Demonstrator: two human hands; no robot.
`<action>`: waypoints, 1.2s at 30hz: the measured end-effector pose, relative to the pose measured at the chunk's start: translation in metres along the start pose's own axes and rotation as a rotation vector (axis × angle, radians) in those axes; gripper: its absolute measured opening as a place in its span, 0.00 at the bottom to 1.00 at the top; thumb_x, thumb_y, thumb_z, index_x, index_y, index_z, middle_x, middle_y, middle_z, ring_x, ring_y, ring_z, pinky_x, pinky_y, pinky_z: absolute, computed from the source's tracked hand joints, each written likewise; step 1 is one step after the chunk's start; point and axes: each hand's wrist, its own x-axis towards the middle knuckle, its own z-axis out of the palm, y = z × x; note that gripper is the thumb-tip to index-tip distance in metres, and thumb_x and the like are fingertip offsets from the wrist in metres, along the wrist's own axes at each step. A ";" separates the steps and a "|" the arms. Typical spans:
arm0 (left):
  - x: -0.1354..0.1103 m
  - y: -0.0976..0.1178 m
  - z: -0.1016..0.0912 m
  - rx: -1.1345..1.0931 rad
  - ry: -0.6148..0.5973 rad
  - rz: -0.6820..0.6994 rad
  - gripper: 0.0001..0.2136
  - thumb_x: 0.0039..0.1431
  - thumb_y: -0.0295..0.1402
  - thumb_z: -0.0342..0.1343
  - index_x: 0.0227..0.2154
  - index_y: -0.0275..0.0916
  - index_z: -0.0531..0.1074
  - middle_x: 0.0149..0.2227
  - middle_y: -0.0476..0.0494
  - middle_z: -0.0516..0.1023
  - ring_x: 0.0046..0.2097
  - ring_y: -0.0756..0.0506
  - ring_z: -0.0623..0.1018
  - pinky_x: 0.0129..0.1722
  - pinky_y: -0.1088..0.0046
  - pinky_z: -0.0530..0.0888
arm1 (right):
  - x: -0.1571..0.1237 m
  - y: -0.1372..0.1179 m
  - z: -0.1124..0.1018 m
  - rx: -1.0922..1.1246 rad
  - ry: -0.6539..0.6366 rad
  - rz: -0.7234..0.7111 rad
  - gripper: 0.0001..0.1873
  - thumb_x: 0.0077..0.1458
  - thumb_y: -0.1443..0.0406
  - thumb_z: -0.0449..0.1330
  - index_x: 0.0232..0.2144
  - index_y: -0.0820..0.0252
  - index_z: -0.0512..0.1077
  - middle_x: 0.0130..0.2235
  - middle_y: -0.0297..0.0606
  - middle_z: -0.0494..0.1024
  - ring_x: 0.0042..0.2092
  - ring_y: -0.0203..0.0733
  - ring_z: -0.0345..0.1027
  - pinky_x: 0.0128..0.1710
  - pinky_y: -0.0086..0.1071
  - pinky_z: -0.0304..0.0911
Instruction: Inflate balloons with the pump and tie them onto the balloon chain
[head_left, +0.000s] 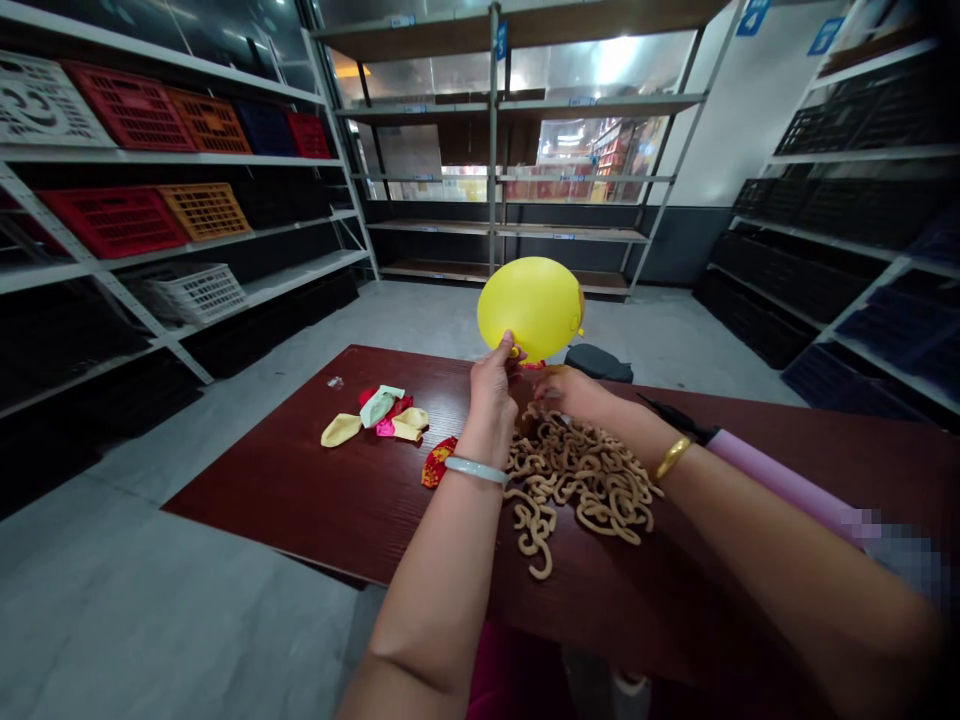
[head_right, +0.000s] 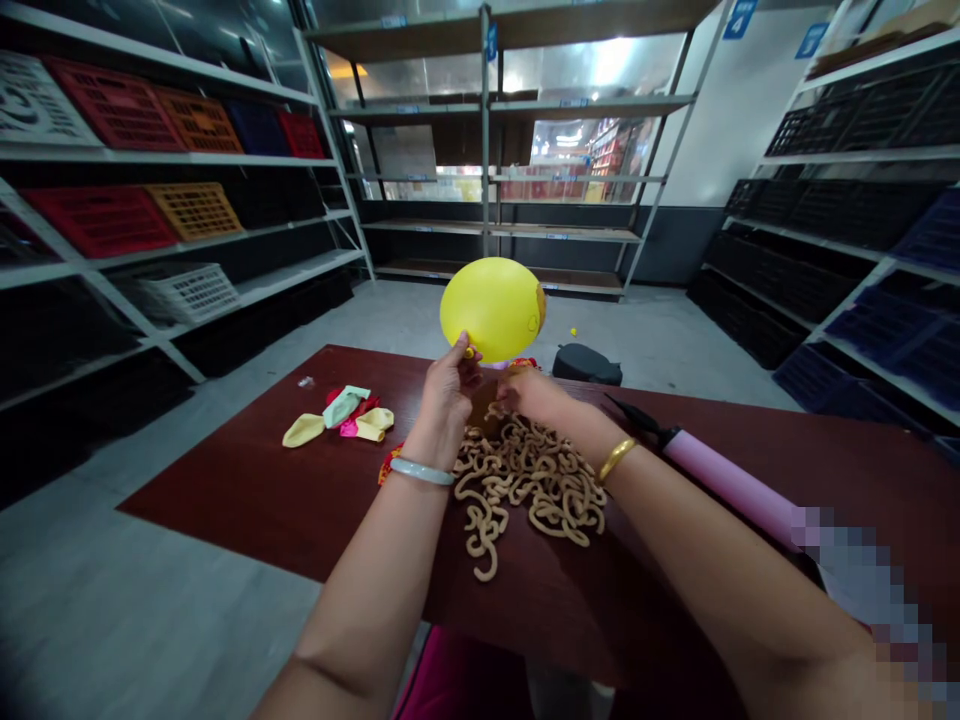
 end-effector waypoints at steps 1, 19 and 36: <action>0.001 -0.001 -0.001 -0.004 0.001 0.007 0.16 0.42 0.40 0.67 0.23 0.33 0.70 0.23 0.47 0.73 0.23 0.54 0.71 0.23 0.78 0.63 | -0.003 0.002 -0.004 0.032 0.006 0.023 0.06 0.52 0.66 0.57 0.30 0.61 0.73 0.34 0.40 0.78 0.36 0.39 0.71 0.37 0.32 0.64; -0.004 -0.044 0.008 0.192 -0.270 -0.022 0.12 0.46 0.38 0.64 0.27 0.35 0.70 0.22 0.50 0.71 0.21 0.54 0.67 0.23 0.78 0.62 | -0.036 -0.033 -0.065 0.237 0.268 0.201 0.12 0.53 0.56 0.56 0.28 0.59 0.72 0.28 0.34 0.74 0.29 0.35 0.63 0.28 0.29 0.54; -0.019 -0.048 0.017 0.794 -0.372 0.316 0.09 0.52 0.30 0.51 0.18 0.38 0.66 0.16 0.52 0.62 0.21 0.52 0.61 0.23 0.76 0.55 | -0.042 -0.004 -0.052 0.403 0.551 0.395 0.21 0.43 0.47 0.62 0.24 0.61 0.74 0.24 0.33 0.73 0.26 0.35 0.62 0.25 0.29 0.54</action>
